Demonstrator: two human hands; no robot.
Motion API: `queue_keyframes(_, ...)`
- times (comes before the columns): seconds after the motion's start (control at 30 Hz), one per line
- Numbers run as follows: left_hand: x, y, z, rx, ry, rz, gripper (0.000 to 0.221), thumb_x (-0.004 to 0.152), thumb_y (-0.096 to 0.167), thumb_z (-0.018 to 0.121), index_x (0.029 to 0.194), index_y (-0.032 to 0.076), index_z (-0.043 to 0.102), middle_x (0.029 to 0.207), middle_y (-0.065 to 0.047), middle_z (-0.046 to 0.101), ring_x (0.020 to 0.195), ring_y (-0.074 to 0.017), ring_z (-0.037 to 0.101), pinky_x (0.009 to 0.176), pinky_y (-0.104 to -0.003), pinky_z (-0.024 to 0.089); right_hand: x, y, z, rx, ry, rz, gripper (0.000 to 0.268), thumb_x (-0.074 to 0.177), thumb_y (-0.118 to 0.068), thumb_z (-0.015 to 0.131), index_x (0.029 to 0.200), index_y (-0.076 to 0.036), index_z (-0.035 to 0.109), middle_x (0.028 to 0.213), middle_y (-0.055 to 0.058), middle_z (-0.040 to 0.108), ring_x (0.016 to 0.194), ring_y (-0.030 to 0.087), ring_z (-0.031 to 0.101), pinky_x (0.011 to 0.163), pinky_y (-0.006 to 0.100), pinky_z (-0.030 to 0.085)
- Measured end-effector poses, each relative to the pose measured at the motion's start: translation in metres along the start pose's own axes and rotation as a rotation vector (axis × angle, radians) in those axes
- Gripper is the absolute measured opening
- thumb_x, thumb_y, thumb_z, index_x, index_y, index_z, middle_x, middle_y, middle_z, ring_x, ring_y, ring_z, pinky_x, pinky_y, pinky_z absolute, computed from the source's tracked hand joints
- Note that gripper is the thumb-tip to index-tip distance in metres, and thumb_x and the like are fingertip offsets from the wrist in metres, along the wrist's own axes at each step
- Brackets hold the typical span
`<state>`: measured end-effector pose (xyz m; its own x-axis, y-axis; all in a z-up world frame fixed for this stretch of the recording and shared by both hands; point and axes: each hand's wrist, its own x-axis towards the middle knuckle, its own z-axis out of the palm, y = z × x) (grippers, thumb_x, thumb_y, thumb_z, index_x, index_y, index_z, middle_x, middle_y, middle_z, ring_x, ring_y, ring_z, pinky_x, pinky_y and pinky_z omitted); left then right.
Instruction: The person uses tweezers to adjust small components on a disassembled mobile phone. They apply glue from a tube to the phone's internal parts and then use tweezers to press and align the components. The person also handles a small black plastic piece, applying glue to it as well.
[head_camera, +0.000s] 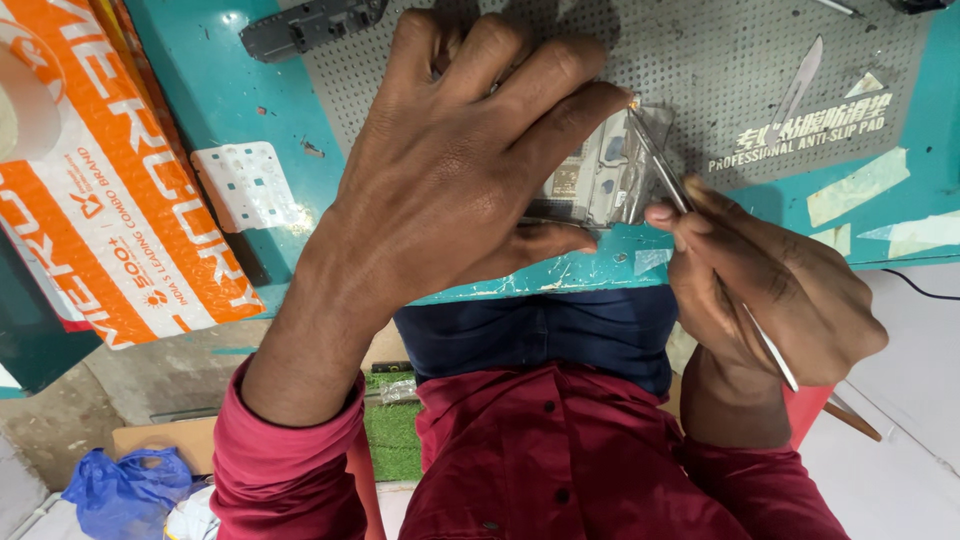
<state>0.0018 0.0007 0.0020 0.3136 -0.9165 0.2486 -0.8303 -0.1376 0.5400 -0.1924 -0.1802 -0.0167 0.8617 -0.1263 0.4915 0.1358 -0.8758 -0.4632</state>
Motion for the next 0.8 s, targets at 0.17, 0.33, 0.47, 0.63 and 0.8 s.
queue_keyframes(0.17,-0.001,0.0,0.0,0.002,-0.002,0.0,0.083,0.069,0.057,0.089,0.13,0.004,0.07,0.13,-0.004,0.056,0.119,-0.0267,0.05,0.1,-0.049,0.038,-0.005,0.002,0.001,-0.018,0.008,-0.026,0.016,0.092,0.015,0.08,0.102,0.007,0.07,0.091,0.022,0.076,0.089,0.031,0.079,0.067,0.03,0.066)
queue_keyframes(0.33,-0.001,-0.001,0.002,0.007,-0.007,0.001,0.08,0.068,0.056,0.089,0.126,0.003,0.071,0.131,-0.004,0.057,0.121,-0.0269,0.05,0.104,-0.05,0.038,-0.002,0.002,0.0,-0.029,-0.001,-0.037,0.018,0.092,0.013,0.081,0.103,0.006,0.07,0.091,0.021,0.076,0.088,0.029,0.079,0.065,0.028,0.065)
queue_keyframes(0.47,-0.002,-0.003,0.003,0.0,0.009,0.019,0.08,0.066,0.054,0.087,0.125,0.002,0.07,0.132,-0.005,0.056,0.124,-0.027,0.049,0.106,-0.051,0.038,0.008,0.0,0.0,-0.057,-0.009,-0.077,0.018,0.091,0.007,0.084,0.102,0.005,0.07,0.09,0.02,0.076,0.084,0.027,0.079,0.063,0.027,0.063)
queue_keyframes(0.63,-0.003,-0.002,0.003,0.005,0.01,0.026,0.08,0.067,0.054,0.088,0.126,0.003,0.069,0.131,-0.005,0.055,0.123,-0.0279,0.048,0.104,-0.051,0.038,0.021,-0.01,-0.002,-0.101,-0.001,-0.028,0.02,0.093,0.002,0.087,0.096,0.003,0.068,0.089,0.018,0.075,0.081,0.023,0.078,0.065,0.028,0.064)
queue_keyframes(0.8,-0.003,-0.002,0.005,-0.013,0.0,0.018,0.08,0.068,0.054,0.089,0.127,0.004,0.069,0.132,-0.006,0.054,0.124,-0.0289,0.048,0.101,-0.053,0.037,0.024,-0.014,-0.001,0.011,-0.008,0.111,0.025,0.094,0.001,0.09,0.093,0.002,0.065,0.096,0.022,0.074,0.083,0.023,0.076,0.064,0.026,0.061)
